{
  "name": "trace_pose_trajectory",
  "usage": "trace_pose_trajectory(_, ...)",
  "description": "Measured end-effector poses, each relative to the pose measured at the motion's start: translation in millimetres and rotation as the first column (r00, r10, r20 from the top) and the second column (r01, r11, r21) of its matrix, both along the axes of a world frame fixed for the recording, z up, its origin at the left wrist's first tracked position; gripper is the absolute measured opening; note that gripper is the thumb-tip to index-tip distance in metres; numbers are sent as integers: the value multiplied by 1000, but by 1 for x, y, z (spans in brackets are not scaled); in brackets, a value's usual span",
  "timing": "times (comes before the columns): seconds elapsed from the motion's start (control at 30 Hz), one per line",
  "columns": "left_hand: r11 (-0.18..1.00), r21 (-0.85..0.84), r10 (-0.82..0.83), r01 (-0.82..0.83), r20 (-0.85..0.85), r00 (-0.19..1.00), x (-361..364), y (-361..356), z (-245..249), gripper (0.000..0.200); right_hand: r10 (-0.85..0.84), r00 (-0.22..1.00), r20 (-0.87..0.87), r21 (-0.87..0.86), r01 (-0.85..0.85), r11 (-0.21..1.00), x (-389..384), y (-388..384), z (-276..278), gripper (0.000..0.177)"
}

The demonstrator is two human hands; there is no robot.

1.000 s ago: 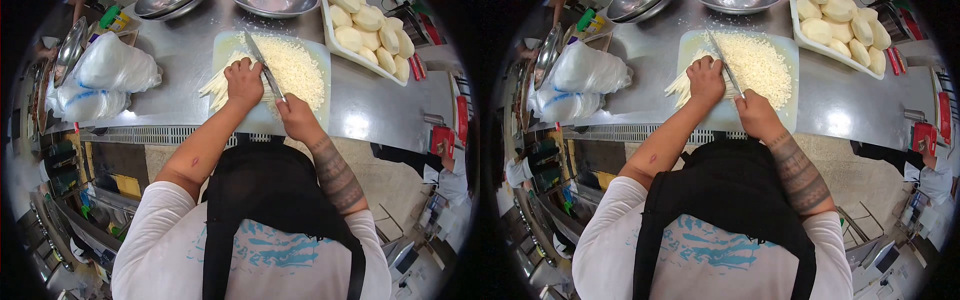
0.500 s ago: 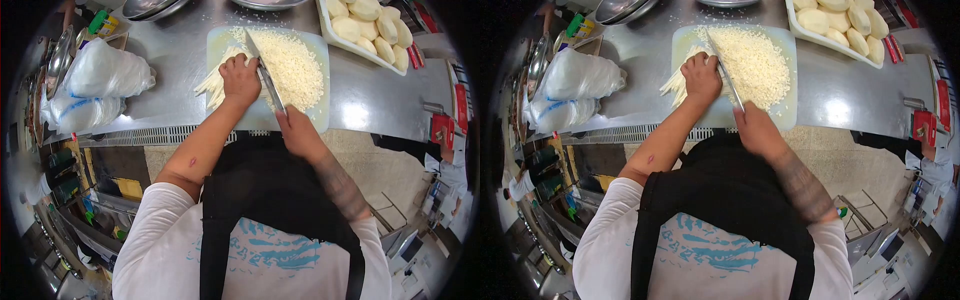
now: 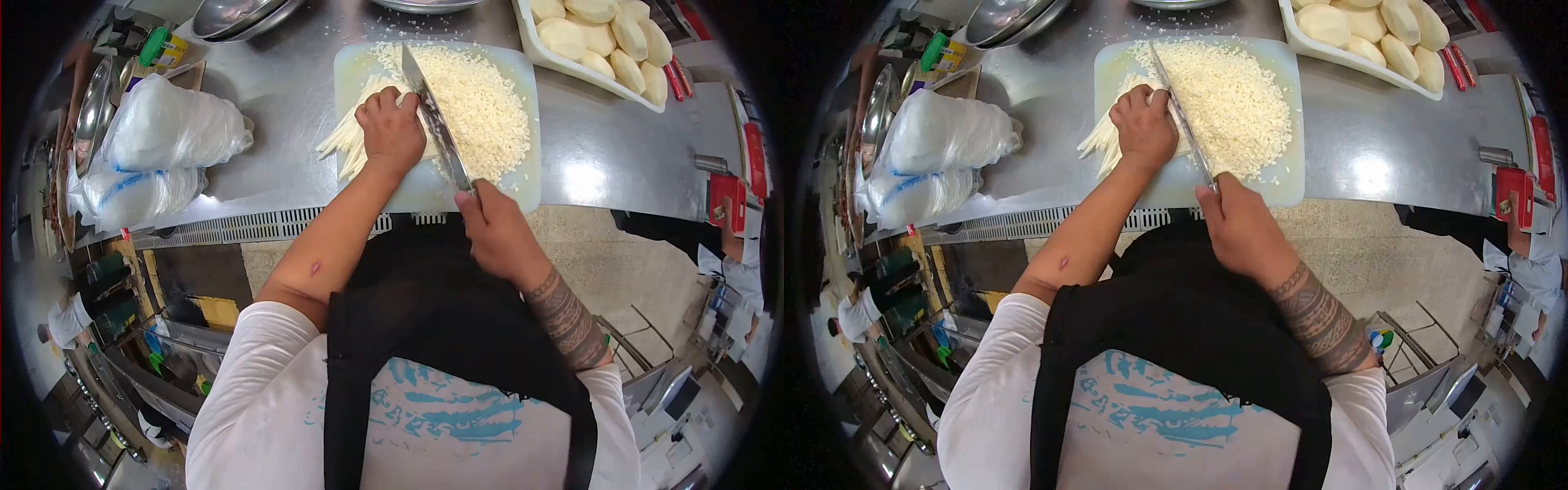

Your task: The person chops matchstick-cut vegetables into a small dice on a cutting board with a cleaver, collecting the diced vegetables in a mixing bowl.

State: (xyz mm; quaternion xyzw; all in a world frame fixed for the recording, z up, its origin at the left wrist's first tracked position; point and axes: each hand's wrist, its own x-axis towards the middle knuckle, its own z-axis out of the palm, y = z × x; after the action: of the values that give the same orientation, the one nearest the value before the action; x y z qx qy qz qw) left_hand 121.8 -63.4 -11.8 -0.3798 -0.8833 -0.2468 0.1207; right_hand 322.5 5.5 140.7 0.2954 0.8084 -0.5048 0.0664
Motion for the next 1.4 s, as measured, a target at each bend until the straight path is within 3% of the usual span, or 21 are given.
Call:
trace_pose_trajectory(0.03,1000,1,-3,3,3,1000,-1,1,0,25,3,995,-99,67,4,998,2,-3,-17,39)
trace_pose_trajectory(0.13,1000,4,-4,5,-29,1000,3,-1,-1,23,7,998,-64,140,2,990,-28,3,-65,38)
trace_pose_trajectory(0.2,1000,-29,-1,1,-1,1000,0,0,1,23,22,997,-74,156,-10,988,-23,6,-42,39)
trace_pose_trajectory(0.27,1000,-15,-6,6,2,1000,0,-1,1,23,7,1000,-22,2,-7,1000,-2,-3,-10,41)
trace_pose_trajectory(0.4,1000,-13,-2,3,9,1000,0,0,1,23,0,997,-73,143,11,990,-12,-8,-65,40)
trace_pose_trajectory(0.5,1000,-24,-2,2,22,1000,0,0,3,23,-5,999,-34,102,9,995,-21,-3,-41,38)
trace_pose_trajectory(0.57,1000,-14,-2,3,29,1000,-2,0,3,24,-15,1000,7,-56,15,998,-1,-7,-13,39)
trace_pose_trajectory(0.6,1000,-9,-5,5,44,999,-1,0,1,24,-13,1000,8,-56,14,998,-4,-7,-28,39)
trace_pose_trajectory(0.67,1000,-29,0,1,34,999,0,1,0,23,-7,995,-102,164,24,986,-11,-11,-72,39)
trace_pose_trajectory(0.93,999,-33,20,-19,21,1000,-2,0,8,27,0,993,-119,198,24,980,-17,14,-76,40)
trace_pose_trajectory(1.03,999,53,6,-11,94,996,-2,-4,16,38,26,997,-74,246,-7,969,1,14,-51,39)
trace_pose_trajectory(1.1,951,309,-82,-10,283,956,-9,-12,19,45,44,996,-72,300,-20,954,6,23,-30,38)
trace_pose_trajectory(1.17,955,293,-34,-37,233,972,-16,-18,24,45,42,998,55,304,-56,951,9,37,-13,37)
trace_pose_trajectory(1.27,964,240,68,-112,184,980,-23,-19,31,46,76,996,38,344,-85,935,7,65,-65,38)
trace_pose_trajectory(1.4,978,63,179,-198,236,955,-38,-18,10,55,118,993,31,279,-122,952,6,77,-13,38)
